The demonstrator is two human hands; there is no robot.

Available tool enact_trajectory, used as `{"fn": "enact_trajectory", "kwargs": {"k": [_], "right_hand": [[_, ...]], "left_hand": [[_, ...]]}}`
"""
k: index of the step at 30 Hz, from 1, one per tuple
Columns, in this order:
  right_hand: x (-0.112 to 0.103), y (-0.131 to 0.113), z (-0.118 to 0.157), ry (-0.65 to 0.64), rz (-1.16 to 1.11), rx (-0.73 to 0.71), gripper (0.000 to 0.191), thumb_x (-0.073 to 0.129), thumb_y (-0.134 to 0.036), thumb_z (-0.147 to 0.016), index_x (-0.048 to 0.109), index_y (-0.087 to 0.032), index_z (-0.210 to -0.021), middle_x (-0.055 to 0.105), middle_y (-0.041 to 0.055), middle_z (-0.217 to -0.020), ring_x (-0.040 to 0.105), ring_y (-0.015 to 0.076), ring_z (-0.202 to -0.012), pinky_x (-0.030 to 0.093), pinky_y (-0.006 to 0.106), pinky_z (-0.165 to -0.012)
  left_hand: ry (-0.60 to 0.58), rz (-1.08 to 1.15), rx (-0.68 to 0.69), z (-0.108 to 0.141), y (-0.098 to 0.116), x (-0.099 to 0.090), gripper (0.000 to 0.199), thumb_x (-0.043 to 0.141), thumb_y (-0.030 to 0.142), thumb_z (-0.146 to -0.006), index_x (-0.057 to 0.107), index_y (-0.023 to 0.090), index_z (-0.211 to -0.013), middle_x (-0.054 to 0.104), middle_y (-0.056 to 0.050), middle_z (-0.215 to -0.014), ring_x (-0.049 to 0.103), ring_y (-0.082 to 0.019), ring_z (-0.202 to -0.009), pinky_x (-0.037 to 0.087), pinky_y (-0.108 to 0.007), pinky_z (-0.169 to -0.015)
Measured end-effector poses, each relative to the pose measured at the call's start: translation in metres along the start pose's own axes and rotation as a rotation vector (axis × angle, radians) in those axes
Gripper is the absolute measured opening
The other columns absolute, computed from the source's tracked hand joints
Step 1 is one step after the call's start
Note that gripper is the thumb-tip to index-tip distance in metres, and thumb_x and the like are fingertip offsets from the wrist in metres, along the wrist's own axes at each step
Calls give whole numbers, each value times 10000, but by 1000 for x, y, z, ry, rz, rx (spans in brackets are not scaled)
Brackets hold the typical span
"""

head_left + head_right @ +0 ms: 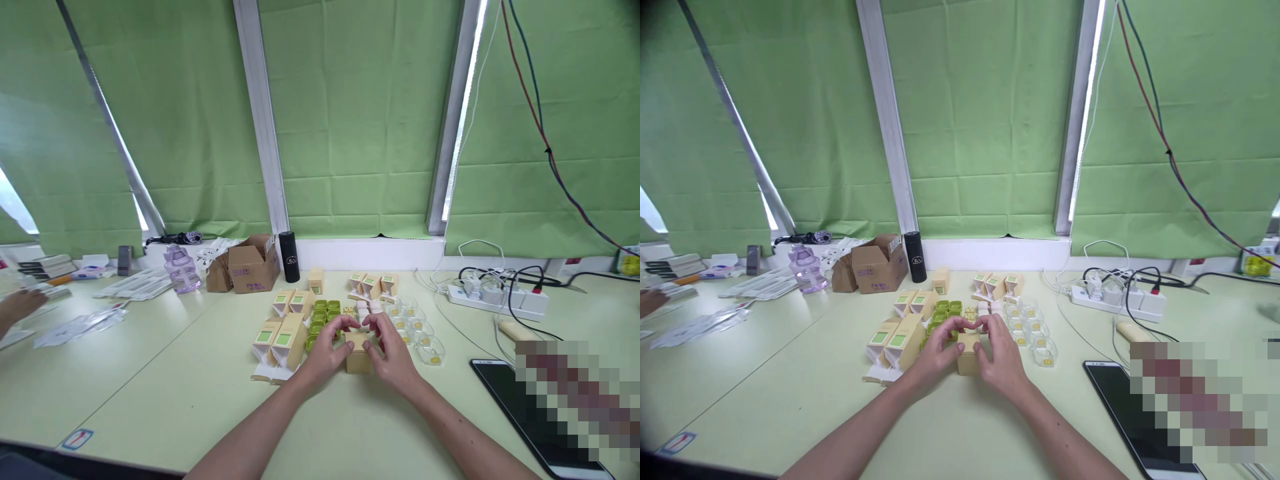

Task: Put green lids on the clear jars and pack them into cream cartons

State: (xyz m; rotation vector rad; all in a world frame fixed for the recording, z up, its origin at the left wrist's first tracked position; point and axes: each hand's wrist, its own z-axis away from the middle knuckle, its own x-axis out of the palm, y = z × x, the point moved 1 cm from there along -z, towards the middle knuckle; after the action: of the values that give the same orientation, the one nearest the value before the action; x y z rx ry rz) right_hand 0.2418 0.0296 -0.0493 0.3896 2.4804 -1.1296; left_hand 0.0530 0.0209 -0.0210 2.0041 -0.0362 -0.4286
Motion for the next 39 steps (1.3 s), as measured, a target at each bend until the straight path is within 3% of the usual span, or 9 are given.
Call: {"fn": "enact_trajectory", "kwargs": {"k": [6, 17, 23, 28, 33, 39], "right_hand": [[-1, -1, 0, -18, 11, -29, 232, 532, -247, -944, 514, -274, -1174, 564, 55, -1116, 564, 256, -984, 489, 393, -785], [-6, -7, -2, -81, 35, -12, 326, 526, -165, -883, 495, -264, -1192, 556, 74, -1158, 553, 279, -1066, 498, 434, -870], [-27, -11, -6, -216, 37, -153, 488, 594, -159, -846, 461, -258, -1305, 529, 107, -1298, 522, 306, -1190, 498, 469, -976], [-28, -5, -9, -136, 156, -134, 568, 574, -68, -779, 462, -250, -1306, 547, 113, -1282, 528, 314, -1205, 497, 476, -991], [-24, 4, -11, 13, 268, -70, 492, 528, -82, -829, 485, -230, -1296, 580, 115, -1189, 563, 303, -1102, 519, 453, -904], [-28, -12, -7, -137, 126, -217, 529, 615, -163, -846, 449, -245, -1341, 535, 125, -1310, 532, 313, -1198, 497, 477, -1007]], "left_hand": [[2, 0, -6, 0, 0, 1, 358, 661, 209, -842, 683, 228, -1198, 691, -94, -1255, 591, -308, -1226, 420, -422, -1080], [-12, 12, 7, 0, 0, 4, 387, 643, 188, -839, 658, 226, -1224, 684, -94, -1277, 585, -302, -1250, 408, -429, -1096], [-1, 3, -33, 0, 0, 0, 366, 662, 220, -827, 666, 229, -1192, 683, -90, -1272, 569, -304, -1207, 406, -419, -1046], [53, 4, -41, -4, -8, -2, 304, 637, 302, -875, 684, 204, -1159, 675, -80, -1126, 574, -247, -1005, 428, -351, -894], [126, 65, -115, -7, -16, -2, 273, 589, 258, -863, 678, 184, -1110, 596, -20, -840, 532, -186, -781, 408, -302, -758], [134, 23, -94, -8, -15, -1, 308, 553, 154, -821, 689, 202, -1093, 720, -72, -1121, 624, -209, -945, 453, -310, -836]]}}
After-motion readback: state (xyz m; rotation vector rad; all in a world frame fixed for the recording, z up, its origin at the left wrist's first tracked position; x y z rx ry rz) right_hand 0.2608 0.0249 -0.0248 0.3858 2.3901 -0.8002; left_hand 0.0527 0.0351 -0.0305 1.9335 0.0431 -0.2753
